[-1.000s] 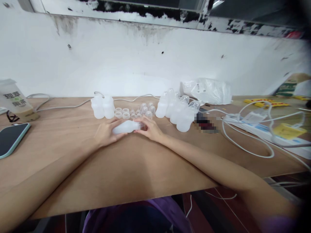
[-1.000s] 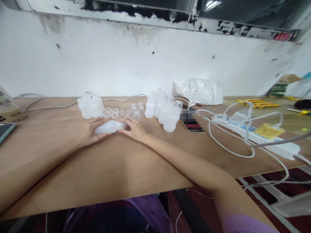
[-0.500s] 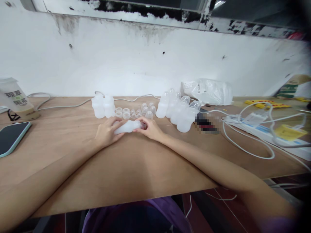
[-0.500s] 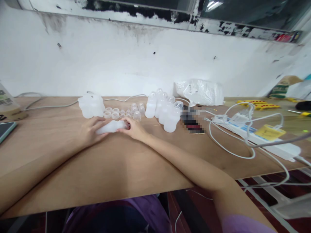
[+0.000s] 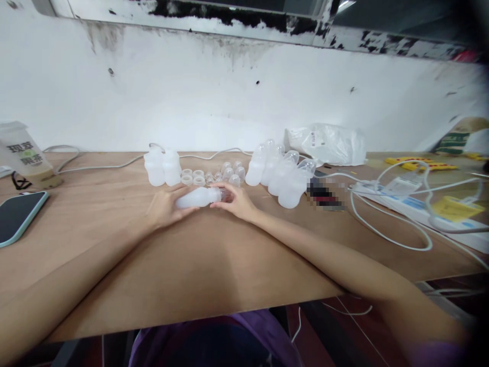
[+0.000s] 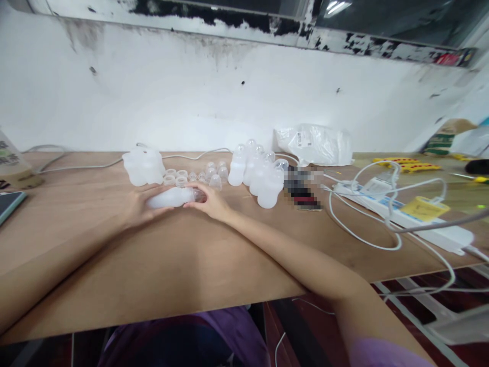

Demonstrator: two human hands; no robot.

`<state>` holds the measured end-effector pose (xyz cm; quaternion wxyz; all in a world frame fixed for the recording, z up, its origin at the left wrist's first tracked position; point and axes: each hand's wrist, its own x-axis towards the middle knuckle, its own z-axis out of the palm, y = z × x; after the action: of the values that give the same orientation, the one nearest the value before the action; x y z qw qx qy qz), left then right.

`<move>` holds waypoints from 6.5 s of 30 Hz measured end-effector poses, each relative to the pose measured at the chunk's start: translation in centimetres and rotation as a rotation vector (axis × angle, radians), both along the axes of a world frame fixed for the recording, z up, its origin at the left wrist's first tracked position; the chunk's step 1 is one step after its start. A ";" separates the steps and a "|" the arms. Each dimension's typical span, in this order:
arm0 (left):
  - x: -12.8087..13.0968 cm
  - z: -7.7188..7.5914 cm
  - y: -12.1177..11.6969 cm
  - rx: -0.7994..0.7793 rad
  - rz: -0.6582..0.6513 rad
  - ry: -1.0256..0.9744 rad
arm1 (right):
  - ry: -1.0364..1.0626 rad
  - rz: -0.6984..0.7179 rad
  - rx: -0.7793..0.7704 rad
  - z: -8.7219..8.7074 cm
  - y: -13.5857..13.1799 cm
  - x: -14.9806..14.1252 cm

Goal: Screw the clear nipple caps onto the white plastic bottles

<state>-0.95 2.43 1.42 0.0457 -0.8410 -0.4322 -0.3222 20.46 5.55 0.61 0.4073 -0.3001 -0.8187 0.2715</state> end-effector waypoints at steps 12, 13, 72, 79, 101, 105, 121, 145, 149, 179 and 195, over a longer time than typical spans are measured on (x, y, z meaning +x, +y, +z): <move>-0.1 -0.4 -0.3 0.237 0.027 0.174 | 0.096 0.053 -0.287 0.5 -0.4 -0.5; -0.1 -0.4 -0.3 0.262 0.016 0.190 | 0.104 0.067 -0.329 0.5 -0.5 -0.6; -0.1 -1.2 0.0 0.397 0.011 0.360 | -0.015 0.137 -0.680 -0.4 -0.6 -0.9; 0.0 -1.5 0.4 0.292 0.069 0.279 | -0.239 -0.087 -0.176 0.4 0.0 -0.2; -0.1 -1.2 0.6 -0.045 0.385 0.206 | -0.664 -0.184 0.360 -0.5 -0.8 0.1; -0.1 -1.3 0.7 -0.029 0.386 0.211 | -0.644 -0.170 0.344 -0.6 -0.9 0.0; -0.1 -1.2 0.6 -0.054 0.411 0.222 | 0.593 0.019 -0.818 -0.5 1.7 0.4; 1.0 -0.7 -0.8 -0.123 0.176 0.114 | 0.120 -0.012 -0.063 -1.2 -0.1 -0.3; 1.1 -0.3 -0.8 -0.300 0.030 -0.084 | 0.003 -0.028 0.172 -0.9 -0.1 0.0; 2.7 -1.9 0.2 -0.260 -0.115 0.097 | -1.014 -0.340 0.333 10.3 0.0 5.5; 2.7 -1.6 0.2 -0.242 -0.160 0.159 | -1.107 -0.774 0.399 8.6 2.9 6.9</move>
<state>1.76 2.60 -0.20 -0.0476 -0.8950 -0.3945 -0.2029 27.38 8.49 9.24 0.0455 -0.5835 -0.7742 -0.2410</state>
